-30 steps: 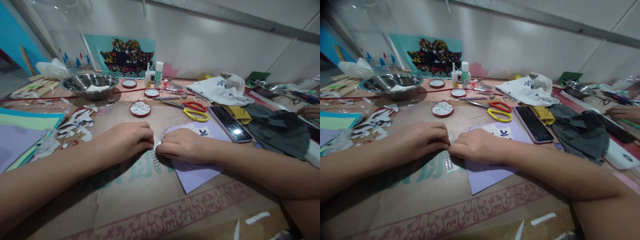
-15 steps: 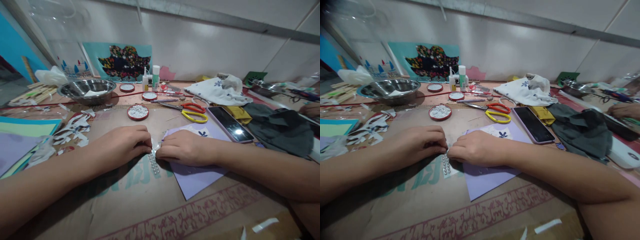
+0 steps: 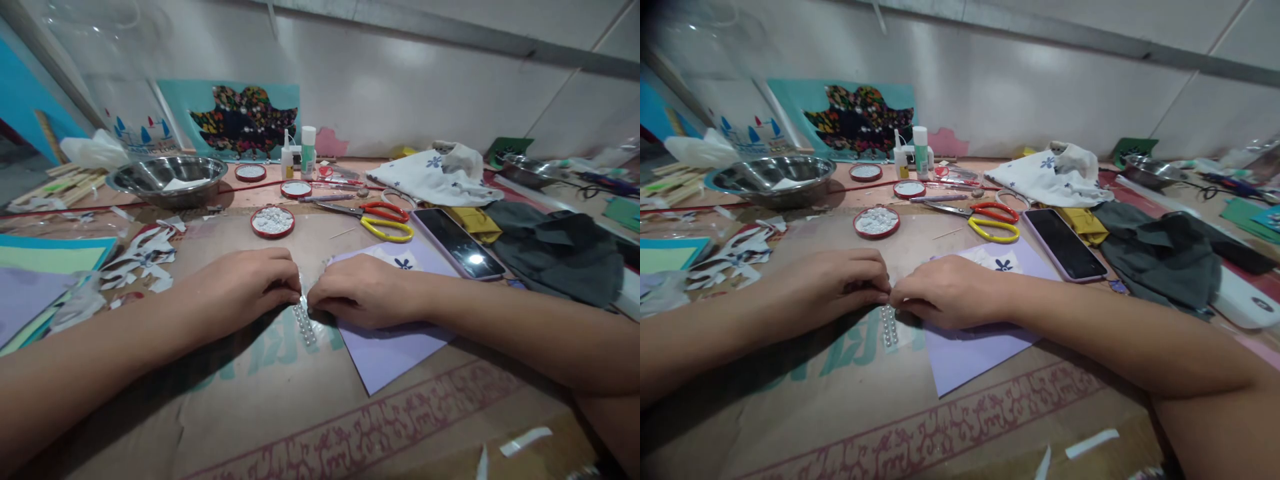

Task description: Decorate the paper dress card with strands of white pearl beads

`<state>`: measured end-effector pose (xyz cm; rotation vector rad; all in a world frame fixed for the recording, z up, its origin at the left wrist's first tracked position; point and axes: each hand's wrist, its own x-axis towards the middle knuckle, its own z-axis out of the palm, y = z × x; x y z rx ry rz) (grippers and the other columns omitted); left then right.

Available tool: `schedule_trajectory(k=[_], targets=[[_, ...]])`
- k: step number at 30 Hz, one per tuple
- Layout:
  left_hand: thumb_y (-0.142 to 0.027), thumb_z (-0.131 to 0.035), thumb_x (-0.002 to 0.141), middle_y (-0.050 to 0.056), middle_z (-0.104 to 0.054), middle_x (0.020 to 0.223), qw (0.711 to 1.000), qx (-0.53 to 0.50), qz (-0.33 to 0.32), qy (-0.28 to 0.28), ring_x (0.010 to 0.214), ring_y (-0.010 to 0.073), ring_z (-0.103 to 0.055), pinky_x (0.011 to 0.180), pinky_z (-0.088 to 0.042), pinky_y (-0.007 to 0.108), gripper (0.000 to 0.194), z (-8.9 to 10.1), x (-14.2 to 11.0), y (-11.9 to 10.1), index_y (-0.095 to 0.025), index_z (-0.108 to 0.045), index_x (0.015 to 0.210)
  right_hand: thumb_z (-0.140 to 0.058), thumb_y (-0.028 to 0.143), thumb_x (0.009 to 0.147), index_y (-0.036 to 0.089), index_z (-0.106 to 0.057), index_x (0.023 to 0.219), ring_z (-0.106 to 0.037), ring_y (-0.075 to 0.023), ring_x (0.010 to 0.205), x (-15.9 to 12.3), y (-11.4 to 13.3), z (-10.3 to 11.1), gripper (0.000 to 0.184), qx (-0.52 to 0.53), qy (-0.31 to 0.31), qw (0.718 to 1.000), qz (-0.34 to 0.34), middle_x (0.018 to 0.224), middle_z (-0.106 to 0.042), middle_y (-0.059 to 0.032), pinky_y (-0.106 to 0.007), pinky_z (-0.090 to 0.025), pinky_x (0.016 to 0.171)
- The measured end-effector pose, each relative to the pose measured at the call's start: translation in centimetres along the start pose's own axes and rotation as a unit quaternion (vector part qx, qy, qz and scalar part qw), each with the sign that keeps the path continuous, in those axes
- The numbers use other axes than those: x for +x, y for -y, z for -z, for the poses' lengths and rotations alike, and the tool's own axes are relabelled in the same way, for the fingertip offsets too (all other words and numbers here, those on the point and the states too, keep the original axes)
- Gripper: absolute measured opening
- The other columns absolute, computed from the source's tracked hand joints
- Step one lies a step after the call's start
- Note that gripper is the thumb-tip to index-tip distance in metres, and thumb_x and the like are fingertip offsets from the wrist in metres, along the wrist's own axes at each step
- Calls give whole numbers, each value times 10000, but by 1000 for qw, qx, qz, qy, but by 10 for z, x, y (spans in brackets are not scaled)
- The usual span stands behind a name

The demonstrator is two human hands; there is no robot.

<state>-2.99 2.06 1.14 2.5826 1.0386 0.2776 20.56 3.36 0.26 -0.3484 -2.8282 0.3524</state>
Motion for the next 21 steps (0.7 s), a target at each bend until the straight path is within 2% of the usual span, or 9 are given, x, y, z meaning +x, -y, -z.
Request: schedule_trajectory(k=[3, 7, 16, 21], targets=[[-238, -609, 927, 4, -683, 893, 1000, 9, -3, 4, 790, 172, -616, 685, -424, 275, 107, 0, -1, 2, -217, -697, 869, -492, 191, 950, 147, -680, 935, -610, -139, 700, -1, 0, 2, 194, 24, -15, 1000, 9, 785, -711, -42, -247, -441, 665], [-242, -584, 947, 2, -688, 919, 998, 33, -47, -21, 811, 172, -631, 703, -440, 279, 120, 2, -5, 0, -234, -701, 920, -482, 211, 941, 152, -697, 846, -599, -142, 652, -3, -2, 2, 242, 10, -34, 998, 44, 708, -692, -43, -263, -422, 626], [-222, -502, 995, 26, -701, 909, 987, 56, -137, -57, 776, 168, -653, 675, -471, 280, 226, -10, -9, -7, -231, -726, 1015, -479, 199, 933, 161, -680, 803, -591, -136, 638, -2, -3, -1, 243, 5, -34, 998, 52, 684, -677, -31, -266, -416, 622], [-269, -431, 1036, 42, -690, 864, 980, 99, -164, -49, 736, 180, -624, 644, -452, 299, 287, -13, -8, -6, -209, -706, 978, -497, 192, 916, 167, -683, 787, -586, -129, 639, -2, -3, -1, 228, 9, -34, 998, 49, 688, -677, -22, -264, -405, 623]])
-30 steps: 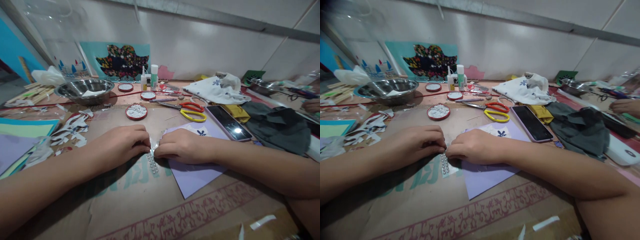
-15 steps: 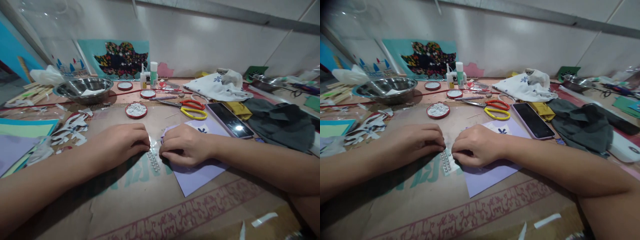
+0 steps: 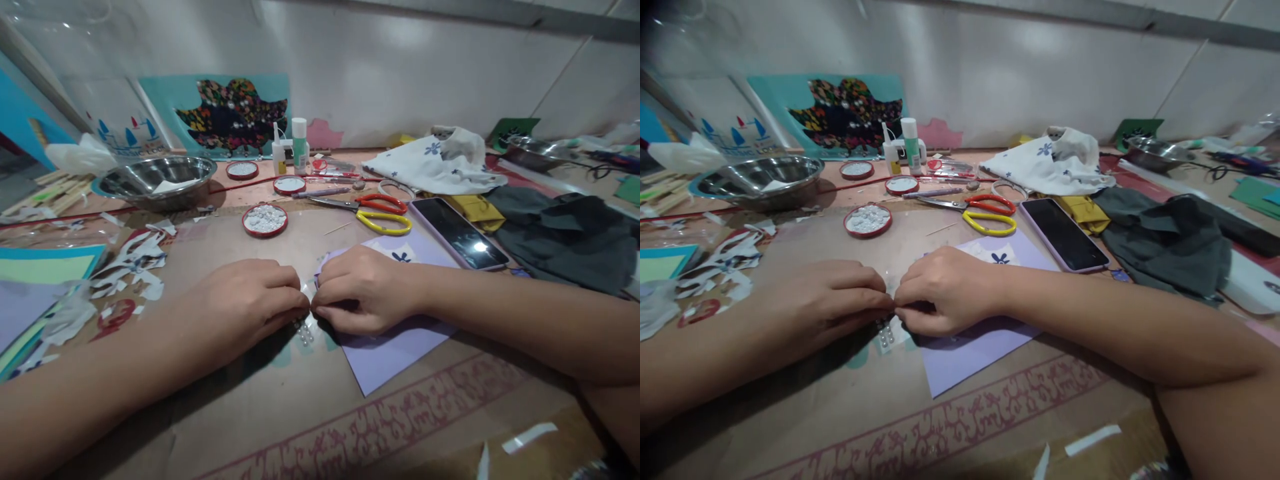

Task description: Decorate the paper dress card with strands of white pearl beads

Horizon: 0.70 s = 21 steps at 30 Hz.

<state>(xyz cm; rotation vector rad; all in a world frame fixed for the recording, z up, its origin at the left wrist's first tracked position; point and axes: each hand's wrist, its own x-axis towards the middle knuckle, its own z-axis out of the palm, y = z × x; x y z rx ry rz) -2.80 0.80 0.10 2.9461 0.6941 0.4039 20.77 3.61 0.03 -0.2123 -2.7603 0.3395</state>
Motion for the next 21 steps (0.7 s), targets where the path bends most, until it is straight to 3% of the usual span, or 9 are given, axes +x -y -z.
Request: schedule_trajectory(k=[6, 11, 21], targets=[[-236, -448, 1020, 54, -673, 811, 999, 36, -10, 22, 677, 195, -595, 603, -434, 313, 281, 2, 5, -4, -172, -703, 921, -492, 197, 920, 173, -662, 761, -572, -128, 629, 1, 1, -1, 233, -6, -2, 1000, -4, 673, -657, -16, -266, -388, 619], [-223, -484, 993, 41, -660, 777, 999, 18, 23, 36, 654, 174, -594, 583, -423, 284, 262, 1, 7, -4, -171, -703, 859, -500, 194, 910, 173, -661, 765, -574, -129, 629, 1, 1, -1, 218, -1, 0, 1000, -5, 679, -660, -17, -267, -390, 616], [-218, -505, 971, 37, -696, 839, 998, -27, 53, 14, 724, 176, -628, 638, -444, 284, 210, -3, 6, -2, -203, -704, 907, -501, 196, 900, 161, -679, 766, -577, -125, 627, 0, 1, -2, 226, 5, -1, 1000, -10, 684, -674, -20, -258, -403, 619]])
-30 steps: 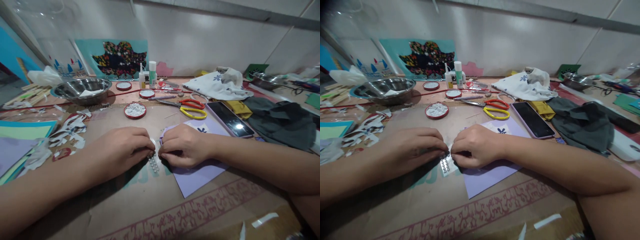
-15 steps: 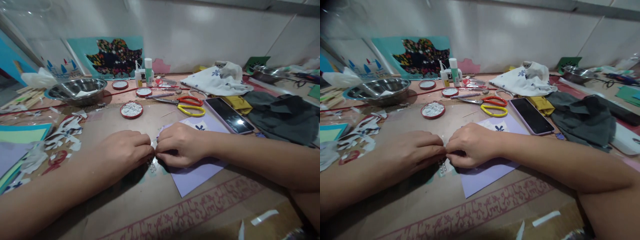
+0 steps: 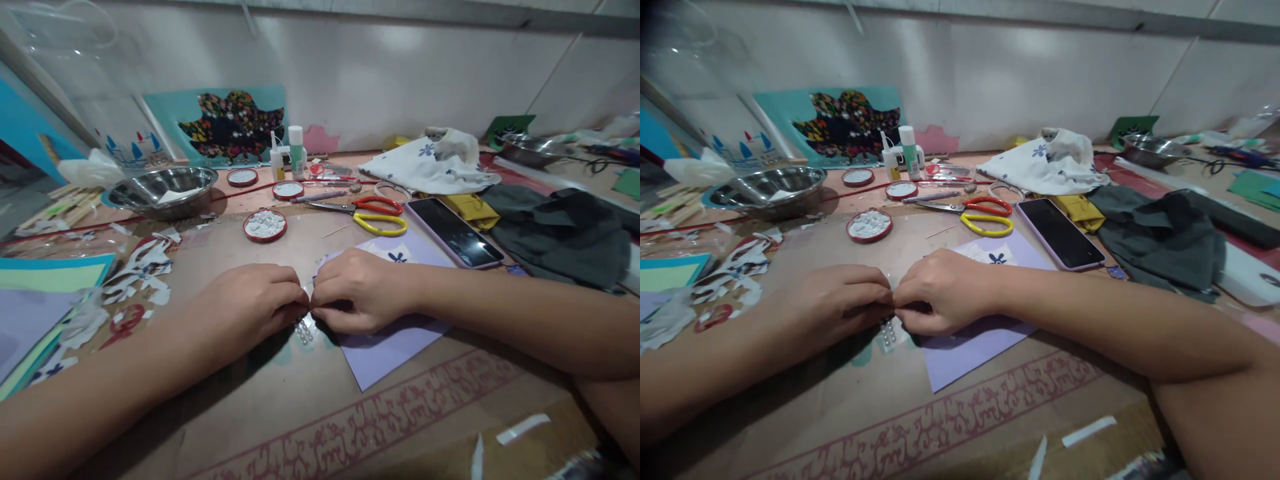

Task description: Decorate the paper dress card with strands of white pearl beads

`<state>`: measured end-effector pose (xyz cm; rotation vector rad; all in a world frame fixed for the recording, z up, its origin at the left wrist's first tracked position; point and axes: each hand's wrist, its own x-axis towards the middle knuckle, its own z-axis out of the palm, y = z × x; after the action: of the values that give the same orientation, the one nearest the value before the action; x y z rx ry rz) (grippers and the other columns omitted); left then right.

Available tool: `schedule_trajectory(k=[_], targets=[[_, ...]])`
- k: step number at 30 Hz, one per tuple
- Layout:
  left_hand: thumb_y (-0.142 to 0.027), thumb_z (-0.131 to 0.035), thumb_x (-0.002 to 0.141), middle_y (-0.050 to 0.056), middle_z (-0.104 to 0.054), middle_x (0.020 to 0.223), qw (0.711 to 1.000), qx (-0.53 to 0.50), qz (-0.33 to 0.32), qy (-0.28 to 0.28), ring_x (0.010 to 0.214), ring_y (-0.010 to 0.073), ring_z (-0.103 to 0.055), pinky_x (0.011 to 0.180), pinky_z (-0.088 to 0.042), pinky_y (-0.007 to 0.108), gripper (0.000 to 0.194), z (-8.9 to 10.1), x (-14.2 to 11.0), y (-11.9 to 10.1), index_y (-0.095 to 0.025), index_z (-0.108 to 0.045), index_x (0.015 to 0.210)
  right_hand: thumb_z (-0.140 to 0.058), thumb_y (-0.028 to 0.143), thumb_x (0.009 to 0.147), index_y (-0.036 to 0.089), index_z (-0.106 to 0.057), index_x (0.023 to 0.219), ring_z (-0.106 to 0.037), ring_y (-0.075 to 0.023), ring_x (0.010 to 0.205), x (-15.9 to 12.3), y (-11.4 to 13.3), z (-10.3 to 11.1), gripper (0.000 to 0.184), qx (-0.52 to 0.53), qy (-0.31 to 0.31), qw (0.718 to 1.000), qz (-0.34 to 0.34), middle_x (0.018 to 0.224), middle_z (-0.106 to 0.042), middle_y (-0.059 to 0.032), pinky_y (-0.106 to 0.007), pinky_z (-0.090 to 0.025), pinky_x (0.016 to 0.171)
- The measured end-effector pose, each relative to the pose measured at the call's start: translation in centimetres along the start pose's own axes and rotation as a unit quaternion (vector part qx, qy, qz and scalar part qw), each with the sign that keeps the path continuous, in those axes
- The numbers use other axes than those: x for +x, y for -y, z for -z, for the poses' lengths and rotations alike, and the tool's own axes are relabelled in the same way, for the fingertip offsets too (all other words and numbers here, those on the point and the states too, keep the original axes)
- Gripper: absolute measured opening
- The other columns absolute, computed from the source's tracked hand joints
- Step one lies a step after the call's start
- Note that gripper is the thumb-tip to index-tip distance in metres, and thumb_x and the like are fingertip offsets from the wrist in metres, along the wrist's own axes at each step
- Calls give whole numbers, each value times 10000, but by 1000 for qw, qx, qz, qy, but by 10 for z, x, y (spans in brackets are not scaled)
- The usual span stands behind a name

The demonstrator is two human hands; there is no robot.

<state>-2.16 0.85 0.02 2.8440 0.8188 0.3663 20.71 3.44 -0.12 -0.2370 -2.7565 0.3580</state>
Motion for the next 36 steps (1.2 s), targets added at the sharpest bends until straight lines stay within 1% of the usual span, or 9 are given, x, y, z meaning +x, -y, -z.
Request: schedule_trajectory(k=[7, 14, 17, 20, 23, 25, 28, 31, 36], targets=[[-347, -638, 866, -33, -650, 701, 980, -114, 155, -50, 601, 119, -583, 552, -438, 224, 146, 9, -3, 4, -205, -607, 867, -468, 207, 915, 158, -675, 752, -571, -129, 610, 0, -2, -2, 268, -9, -9, 1000, 7, 661, -663, -29, -259, -391, 600], [-422, -516, 916, -31, -530, 615, 941, -16, 278, -194, 571, 129, -470, 553, -370, 265, 323, 31, -7, 35, -206, -508, 675, -481, 215, 924, 165, -659, 723, -533, -123, 599, 0, -2, -3, 273, 8, -17, 1000, 4, 645, -642, -14, -252, -387, 599], [-483, -433, 953, -34, -417, 566, 926, 42, 313, -205, 552, 133, -429, 537, -321, 276, 443, 43, -13, 54, -205, -456, 608, -490, 205, 915, 161, -660, 714, -511, -119, 581, 0, -2, -4, 267, 8, -28, 1000, 9, 626, -626, -10, -255, -377, 584], [-488, -384, 977, -6, -509, 623, 914, 90, 350, -183, 607, 161, -517, 568, -354, 288, 470, 51, -21, 77, -202, -550, 643, -497, 192, 904, 159, -659, 705, -495, -115, 569, 1, -2, -5, 258, 7, -33, 999, 11, 615, -615, -6, -259, -367, 574], [-346, -456, 942, 68, -634, 1037, 924, 121, 319, -175, 888, 219, -628, 753, -476, 310, 285, 54, -27, 93, -204, -697, 999, -495, 197, 907, 164, -652, 699, -492, -114, 568, 1, -2, -5, 263, 9, -34, 999, 12, 612, -613, -2, -260, -364, 571], [-286, -487, 920, 91, -603, 1232, 930, 121, 287, -195, 1045, 243, -628, 868, -497, 334, 350, 53, -28, 97, -231, -655, 1222, -494, 201, 910, 167, -650, 704, -496, -114, 572, 1, -2, -5, 261, 9, -32, 999, 11, 616, -616, -1, -258, -366, 573], [-354, -514, 942, 62, -714, 1140, 926, 98, 301, -207, 994, 247, -677, 855, -516, 344, 310, 47, -27, 91, -253, -701, 1167, -488, 205, 916, 170, -649, 710, -505, -117, 576, 0, -2, -5, 264, 4, -29, 1000, 9, 622, -624, -6, -256, -370, 576], [-398, -525, 943, 76, -774, 1035, 927, 117, 319, -161, 898, 275, -702, 792, -526, 376, 319, 43, -23, 83, -220, -762, 1062, -480, 202, 919, 173, -644, 705, -507, -121, 569, 0, -2, -5, 270, -13, -31, 999, 18, 616, -627, -10, -259, -368, 565], [-363, -468, 957, 84, -768, 1083, 958, 143, 232, -91, 982, 276, -677, 858, -505, 387, 366, 42, -4, 91, -225, -781, 1086, -470, 202, 933, 178, -631, 703, -493, -129, 540, 1, 1, -6, 282, -70, -69, 993, 63, 587, -615, -4, -280, -353, 542]])
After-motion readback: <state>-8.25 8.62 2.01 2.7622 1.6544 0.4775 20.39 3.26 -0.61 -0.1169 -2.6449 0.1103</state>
